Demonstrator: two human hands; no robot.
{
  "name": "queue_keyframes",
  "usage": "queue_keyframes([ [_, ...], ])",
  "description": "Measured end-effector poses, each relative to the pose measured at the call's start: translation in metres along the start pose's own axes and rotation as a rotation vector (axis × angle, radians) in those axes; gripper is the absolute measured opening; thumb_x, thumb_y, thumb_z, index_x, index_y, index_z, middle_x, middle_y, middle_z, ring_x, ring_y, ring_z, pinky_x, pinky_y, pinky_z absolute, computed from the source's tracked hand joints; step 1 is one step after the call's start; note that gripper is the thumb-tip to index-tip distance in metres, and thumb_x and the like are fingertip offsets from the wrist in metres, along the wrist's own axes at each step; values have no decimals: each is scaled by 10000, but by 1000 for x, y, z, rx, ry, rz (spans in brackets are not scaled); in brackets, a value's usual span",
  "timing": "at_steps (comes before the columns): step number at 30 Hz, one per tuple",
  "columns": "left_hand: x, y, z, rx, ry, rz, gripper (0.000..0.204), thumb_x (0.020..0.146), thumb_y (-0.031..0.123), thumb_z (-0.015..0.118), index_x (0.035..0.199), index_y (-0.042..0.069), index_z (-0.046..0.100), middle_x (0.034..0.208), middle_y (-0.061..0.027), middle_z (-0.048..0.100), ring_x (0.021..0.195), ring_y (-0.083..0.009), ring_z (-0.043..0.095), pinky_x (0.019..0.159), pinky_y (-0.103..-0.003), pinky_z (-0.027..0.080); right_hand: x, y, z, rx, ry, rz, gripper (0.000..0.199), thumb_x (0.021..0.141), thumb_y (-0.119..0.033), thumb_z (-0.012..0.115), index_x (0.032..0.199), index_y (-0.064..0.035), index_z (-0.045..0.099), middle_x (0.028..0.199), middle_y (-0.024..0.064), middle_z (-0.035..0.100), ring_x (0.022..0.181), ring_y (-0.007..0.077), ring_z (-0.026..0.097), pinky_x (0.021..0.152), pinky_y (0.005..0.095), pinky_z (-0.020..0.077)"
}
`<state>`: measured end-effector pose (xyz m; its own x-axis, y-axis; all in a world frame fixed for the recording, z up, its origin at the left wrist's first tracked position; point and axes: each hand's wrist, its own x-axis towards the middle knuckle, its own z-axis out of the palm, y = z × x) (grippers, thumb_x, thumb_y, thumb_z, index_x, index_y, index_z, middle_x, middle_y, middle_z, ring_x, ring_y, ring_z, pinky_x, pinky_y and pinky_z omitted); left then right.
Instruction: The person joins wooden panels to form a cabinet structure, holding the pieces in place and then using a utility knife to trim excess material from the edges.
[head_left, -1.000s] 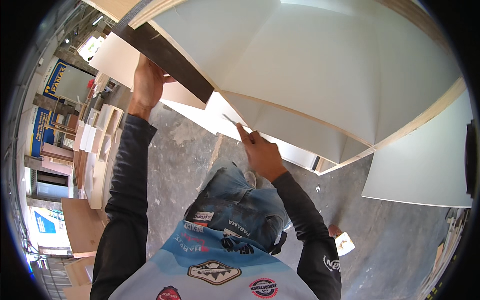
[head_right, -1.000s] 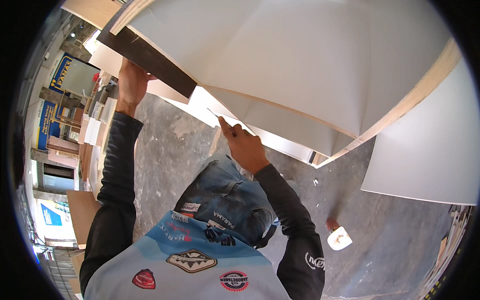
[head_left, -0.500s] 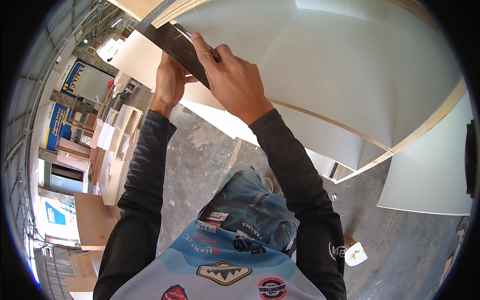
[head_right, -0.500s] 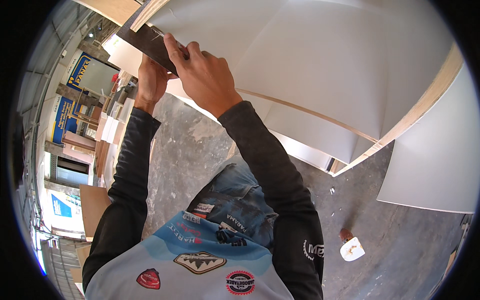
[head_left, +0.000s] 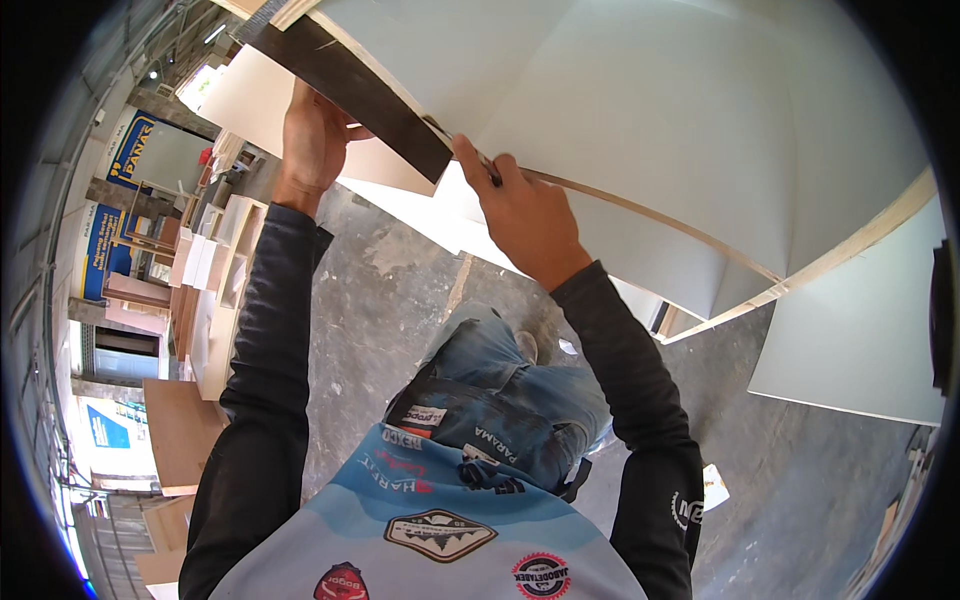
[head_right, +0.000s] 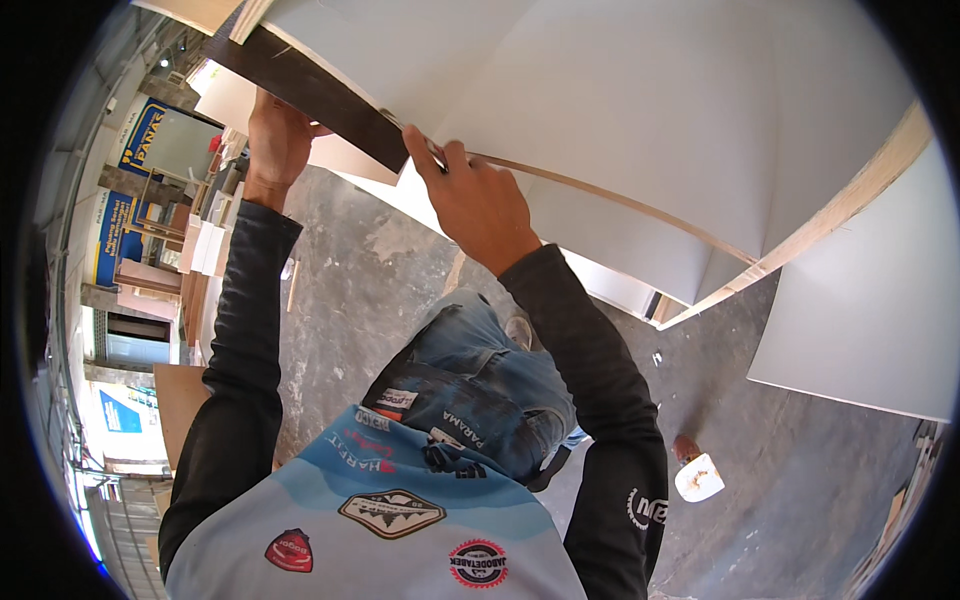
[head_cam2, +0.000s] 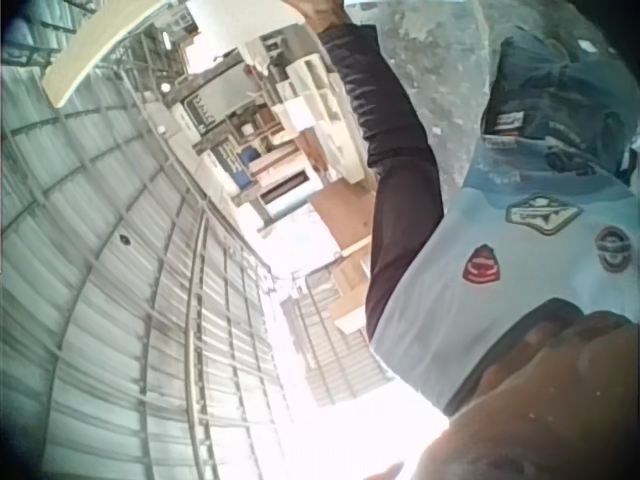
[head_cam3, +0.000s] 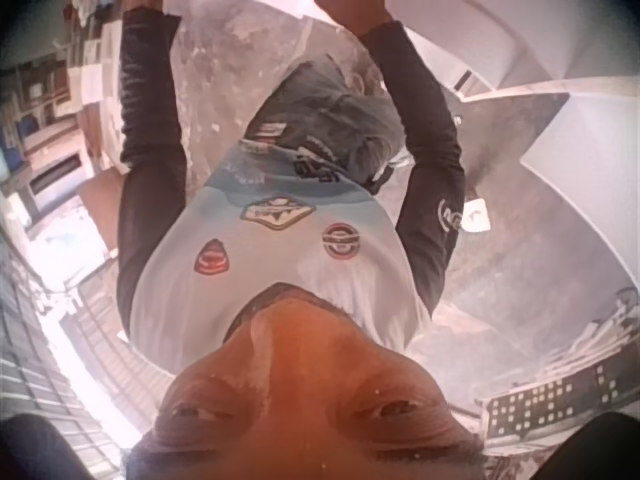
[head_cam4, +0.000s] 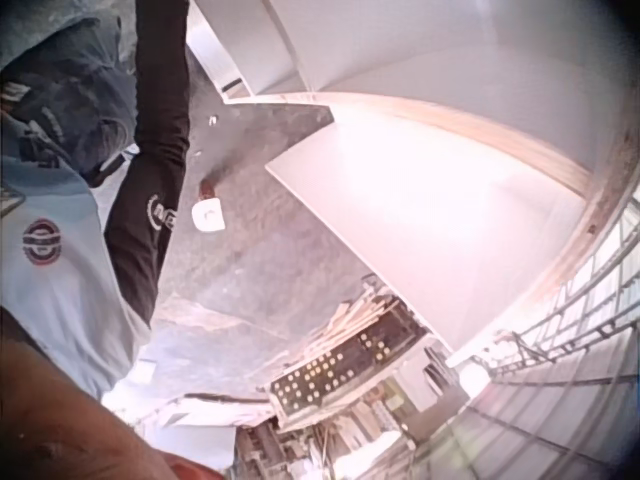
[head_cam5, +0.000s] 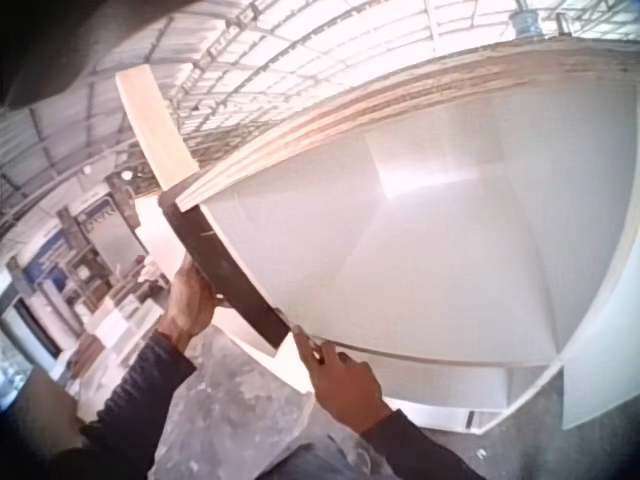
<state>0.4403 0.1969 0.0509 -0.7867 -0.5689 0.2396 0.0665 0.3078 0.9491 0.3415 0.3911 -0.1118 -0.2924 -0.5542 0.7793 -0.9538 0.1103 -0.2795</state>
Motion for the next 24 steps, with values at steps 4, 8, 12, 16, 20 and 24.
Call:
queue_keyframes([
  [4,1,-3,-4,18,3,13,582,1049,522,260,1222,52,558,1066,-117,697,874,-252,718,726,-411,610,-43,8,32,-3,-55,60,643,836,-62,613,1457,-109,453,911,100,585,587,195,621,460,337,502],
  [8,7,-8,3,-3,57,-37,589,1051,527,255,1258,59,548,1133,-108,674,930,-231,696,757,-429,601,-96,32,76,-109,-297,-19,648,860,-104,588,1486,-130,425,908,91,581,637,188,635,474,331,505],
  [12,-6,-6,-3,-9,56,-23,555,1066,503,245,1228,77,561,1116,-90,665,930,-225,674,776,-426,582,-141,-2,75,81,-269,118,660,864,-105,598,1498,-130,415,925,60,589,711,159,642,534,320,531],
  [16,-4,-8,0,10,51,-15,567,1062,498,248,1252,58,550,1125,-116,670,968,-249,683,813,-449,587,-95,-7,34,209,34,107,696,840,-47,619,1500,-133,414,914,46,578,765,143,634,549,298,538],
  [20,-3,-7,6,-8,55,-27,556,1065,484,251,1220,50,562,1108,-119,677,969,-258,687,808,-443,590,-1,-12,9,191,156,40,706,831,-31,626,1498,-131,414,883,43,556,741,148,635,528,276,519],
  [24,-5,0,9,-20,27,-55,529,1071,461,264,1197,52,575,1119,-109,678,978,-252,684,814,-442,590,35,-12,25,168,251,22,707,842,-2,623,1503,-141,415,868,44,550,719,160,630,508,289,505],
])
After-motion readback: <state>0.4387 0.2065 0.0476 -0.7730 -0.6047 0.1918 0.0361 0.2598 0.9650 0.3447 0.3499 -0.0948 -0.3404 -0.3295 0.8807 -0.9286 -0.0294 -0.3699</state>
